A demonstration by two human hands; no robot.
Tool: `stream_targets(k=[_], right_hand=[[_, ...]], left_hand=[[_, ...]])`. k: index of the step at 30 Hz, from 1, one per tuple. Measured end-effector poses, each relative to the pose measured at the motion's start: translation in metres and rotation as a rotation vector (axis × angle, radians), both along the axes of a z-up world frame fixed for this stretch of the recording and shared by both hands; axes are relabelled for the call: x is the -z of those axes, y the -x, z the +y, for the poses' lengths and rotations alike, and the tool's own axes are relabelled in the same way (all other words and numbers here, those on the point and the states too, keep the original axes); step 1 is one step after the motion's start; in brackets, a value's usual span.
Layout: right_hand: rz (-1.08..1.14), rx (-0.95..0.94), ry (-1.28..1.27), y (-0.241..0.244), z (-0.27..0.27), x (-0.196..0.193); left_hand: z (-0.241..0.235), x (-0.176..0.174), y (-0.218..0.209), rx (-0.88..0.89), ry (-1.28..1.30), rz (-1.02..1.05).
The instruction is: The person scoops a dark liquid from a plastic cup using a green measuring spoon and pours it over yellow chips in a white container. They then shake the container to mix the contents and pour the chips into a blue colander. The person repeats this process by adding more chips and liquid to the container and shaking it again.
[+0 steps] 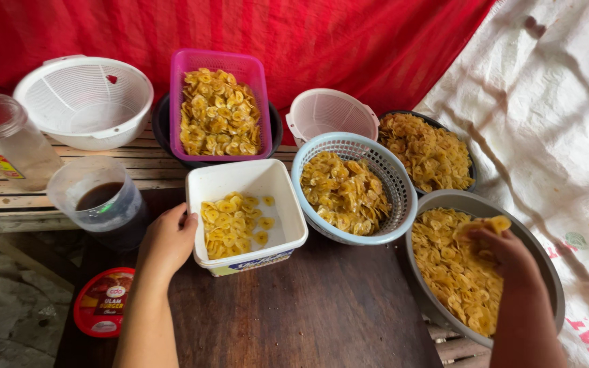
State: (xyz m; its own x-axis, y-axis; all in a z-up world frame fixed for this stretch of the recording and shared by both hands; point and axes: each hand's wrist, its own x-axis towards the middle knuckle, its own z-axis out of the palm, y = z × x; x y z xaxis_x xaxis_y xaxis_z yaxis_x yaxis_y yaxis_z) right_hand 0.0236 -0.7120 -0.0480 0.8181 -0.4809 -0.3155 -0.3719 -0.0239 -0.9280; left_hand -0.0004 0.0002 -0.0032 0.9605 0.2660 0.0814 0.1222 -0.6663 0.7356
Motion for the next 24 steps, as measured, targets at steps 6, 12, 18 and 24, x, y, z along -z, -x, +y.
stream_targets(k=[6, 12, 18, 24], right_hand=[[-0.391, -0.489, -0.121, -0.055, 0.126, -0.137], [-0.251, -0.688, 0.141, -0.071, 0.357, -0.162], [-0.658, -1.005, 0.897, -0.066, 0.479, -0.107], [-0.408, -1.114, 0.942, -0.077, 0.493, -0.103]], left_hand=[[0.000, 0.008, -0.003, 0.016, -0.029, -0.094], [0.003, -0.004, 0.004, -0.029, 0.094, -0.070], [0.007, -0.050, 0.039, -0.136, 0.145, -0.172], [0.040, -0.072, 0.061, -0.284, 0.314, -0.556]])
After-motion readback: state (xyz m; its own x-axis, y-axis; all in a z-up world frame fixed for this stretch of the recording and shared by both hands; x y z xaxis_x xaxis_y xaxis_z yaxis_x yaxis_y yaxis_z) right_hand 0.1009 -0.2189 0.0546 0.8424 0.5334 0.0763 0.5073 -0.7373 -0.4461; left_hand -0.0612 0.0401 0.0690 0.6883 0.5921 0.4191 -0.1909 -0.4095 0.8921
